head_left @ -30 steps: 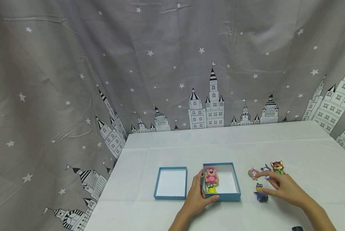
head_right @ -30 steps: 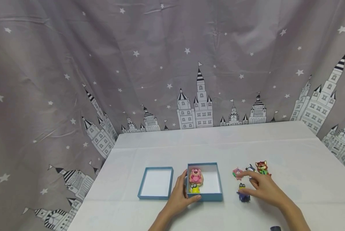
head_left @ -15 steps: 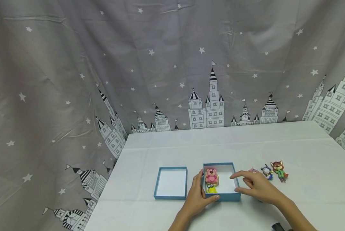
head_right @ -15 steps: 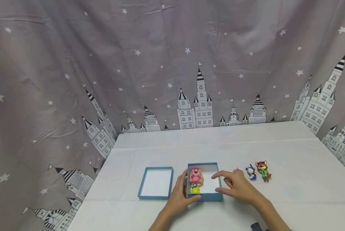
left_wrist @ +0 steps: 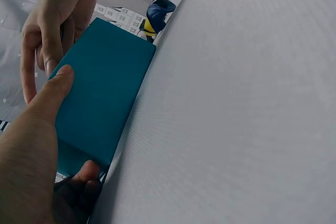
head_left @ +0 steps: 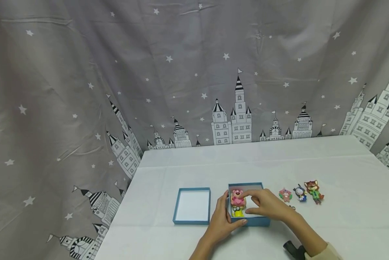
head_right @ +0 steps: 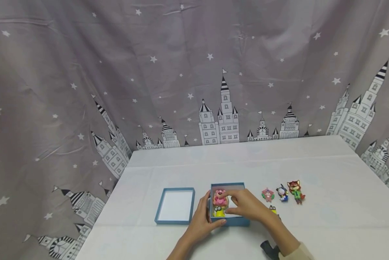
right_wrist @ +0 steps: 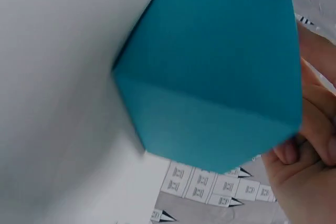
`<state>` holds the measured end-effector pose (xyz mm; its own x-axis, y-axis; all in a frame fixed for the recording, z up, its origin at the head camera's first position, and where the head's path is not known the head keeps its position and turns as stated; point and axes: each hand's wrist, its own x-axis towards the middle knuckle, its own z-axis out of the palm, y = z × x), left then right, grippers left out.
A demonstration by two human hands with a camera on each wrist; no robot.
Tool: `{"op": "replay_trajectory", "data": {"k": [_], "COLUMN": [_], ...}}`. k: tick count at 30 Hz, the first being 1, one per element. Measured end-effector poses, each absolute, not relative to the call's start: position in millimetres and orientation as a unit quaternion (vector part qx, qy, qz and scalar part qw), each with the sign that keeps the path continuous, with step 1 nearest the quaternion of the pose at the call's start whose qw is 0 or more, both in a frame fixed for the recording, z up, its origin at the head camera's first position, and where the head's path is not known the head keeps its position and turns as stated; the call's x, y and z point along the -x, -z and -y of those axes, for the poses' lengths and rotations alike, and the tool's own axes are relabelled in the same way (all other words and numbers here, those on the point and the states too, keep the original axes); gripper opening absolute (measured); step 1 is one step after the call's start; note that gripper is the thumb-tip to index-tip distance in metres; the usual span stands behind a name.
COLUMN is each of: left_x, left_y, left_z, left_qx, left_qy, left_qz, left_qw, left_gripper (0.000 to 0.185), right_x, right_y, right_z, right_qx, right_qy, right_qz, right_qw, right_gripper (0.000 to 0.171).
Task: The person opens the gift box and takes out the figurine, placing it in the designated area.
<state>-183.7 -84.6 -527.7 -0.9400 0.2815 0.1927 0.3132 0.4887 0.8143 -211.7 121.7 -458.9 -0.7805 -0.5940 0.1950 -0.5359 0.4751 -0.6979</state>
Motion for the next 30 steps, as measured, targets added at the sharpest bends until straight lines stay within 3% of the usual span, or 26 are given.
{"op": "replay_trajectory", "data": {"k": [5, 30], "left_x": [183, 184], "left_y": [528, 528], "left_z": [83, 85], "left_qx": [0.175, 0.172], "left_qy": [0.474, 0.471], "left_qz": [0.863, 0.865], "left_qw": [0.017, 0.008], "left_gripper": [0.100, 0.100], "right_x": [218, 222], "right_y": [467, 472], "right_z": [-115, -108], "right_qx": [0.339, 0.345], "right_qy": [0.374, 0.286], "right_qz": [-0.861, -0.894], "right_qw": [0.058, 0.019], "right_gripper": [0.041, 0.037]}}
